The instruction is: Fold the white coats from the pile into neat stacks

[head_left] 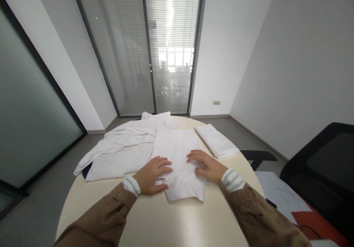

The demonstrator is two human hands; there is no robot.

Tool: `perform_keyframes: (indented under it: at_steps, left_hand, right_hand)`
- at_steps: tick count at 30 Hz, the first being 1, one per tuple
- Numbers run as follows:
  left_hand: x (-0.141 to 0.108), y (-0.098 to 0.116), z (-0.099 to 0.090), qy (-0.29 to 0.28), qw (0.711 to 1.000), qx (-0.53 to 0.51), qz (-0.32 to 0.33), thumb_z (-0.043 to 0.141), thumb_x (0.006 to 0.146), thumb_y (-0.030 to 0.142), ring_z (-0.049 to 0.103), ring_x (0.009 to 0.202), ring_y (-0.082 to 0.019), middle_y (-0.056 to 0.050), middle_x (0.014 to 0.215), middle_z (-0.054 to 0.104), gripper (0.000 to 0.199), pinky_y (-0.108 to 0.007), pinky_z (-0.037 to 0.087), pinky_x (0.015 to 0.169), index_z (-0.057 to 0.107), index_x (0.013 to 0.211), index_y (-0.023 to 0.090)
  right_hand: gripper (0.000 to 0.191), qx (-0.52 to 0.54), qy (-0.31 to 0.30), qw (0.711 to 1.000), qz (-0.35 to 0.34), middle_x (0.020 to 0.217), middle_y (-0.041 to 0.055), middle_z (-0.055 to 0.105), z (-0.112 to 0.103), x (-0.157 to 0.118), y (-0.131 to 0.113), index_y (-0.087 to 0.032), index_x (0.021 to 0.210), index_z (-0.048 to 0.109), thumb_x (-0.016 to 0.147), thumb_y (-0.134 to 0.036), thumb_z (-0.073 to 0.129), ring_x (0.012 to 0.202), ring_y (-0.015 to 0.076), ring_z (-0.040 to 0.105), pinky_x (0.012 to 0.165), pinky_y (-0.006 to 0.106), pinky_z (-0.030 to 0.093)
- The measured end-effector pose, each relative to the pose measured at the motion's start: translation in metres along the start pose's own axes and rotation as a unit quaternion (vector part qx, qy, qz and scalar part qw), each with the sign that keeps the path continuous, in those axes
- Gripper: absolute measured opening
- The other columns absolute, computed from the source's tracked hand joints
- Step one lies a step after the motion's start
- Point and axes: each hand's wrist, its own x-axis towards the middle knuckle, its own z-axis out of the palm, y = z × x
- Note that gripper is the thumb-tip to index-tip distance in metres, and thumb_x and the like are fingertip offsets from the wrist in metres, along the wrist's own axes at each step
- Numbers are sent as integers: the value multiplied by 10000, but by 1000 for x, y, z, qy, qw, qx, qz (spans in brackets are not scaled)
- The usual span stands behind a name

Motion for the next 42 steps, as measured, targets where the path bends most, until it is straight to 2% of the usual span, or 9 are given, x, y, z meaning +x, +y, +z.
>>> perform_keyframes:
  at_steps: [4,8,12,21,26,30,33,38,42]
  left_hand:
    - [-3,5,-5,-2,1000,-15,-1,635,725,182,520,1258,-267,-84,1330,599,511,-484,315,1145,577,1229,239]
    - [-4,6,-6,-6,1000,-20,-7,718,754,356,517,1261,-306,-104,1342,596,533,-512,342,1111,575,1253,235]
    - [-2,6,-4,9,1000,-7,-13,700,827,482,589,1138,-289,-109,1249,654,451,-462,447,985,619,1182,216]
    - [-1,8,-3,51,998,10,-29,488,982,295,643,945,-197,-53,1030,723,205,-316,519,806,655,1058,203]
    - [-1,7,1,88,992,-3,-88,455,990,309,663,889,-186,-53,948,727,238,-304,519,790,665,1022,201]
    - [-2,6,2,83,989,-16,-121,465,980,329,680,885,-193,-56,947,735,249,-304,519,794,675,1002,197]
    - [-1,6,2,81,984,-24,-157,465,976,341,690,865,-198,-54,934,740,261,-304,513,775,681,982,194]
    - [1,8,3,81,978,-38,-189,449,983,355,682,788,-190,-38,862,730,280,-296,494,729,678,969,194]
    - [1,10,3,88,976,-49,-191,436,987,348,673,778,-184,-37,843,719,280,-293,489,730,668,958,194]
  right_hand:
    - [591,21,-78,993,84,1431,91,540,-8,-15,4,-254,1254,616,676,-136,658,1440,360,306,1158,620,203]
    - [711,37,-92,991,86,1514,125,444,-5,-27,10,-240,1342,566,648,-147,693,1436,358,316,1154,590,246]
    - [583,83,-40,994,61,1428,132,525,-1,-31,12,-219,1224,638,655,-97,646,1327,301,479,1113,490,366]
    - [291,265,20,961,73,1278,109,618,-7,-28,-3,-205,988,645,719,-106,592,1210,266,571,975,398,454]
    - [437,174,5,979,106,1367,105,547,-16,-35,1,-217,1089,647,678,-86,580,1230,271,539,797,315,484]
    - [515,116,11,991,71,1290,106,577,-23,-40,3,-224,1162,648,670,-85,592,1169,259,564,858,349,481]
    - [437,73,21,995,62,1145,104,635,-22,-39,4,-216,1127,686,706,-118,622,1069,248,600,884,371,478]
    - [209,43,24,991,124,811,47,664,-15,-34,9,-178,935,729,748,-184,635,719,179,592,657,285,455]
    - [118,-2,40,991,130,733,8,625,-12,-32,6,-182,830,656,743,-137,588,651,147,535,622,256,404]
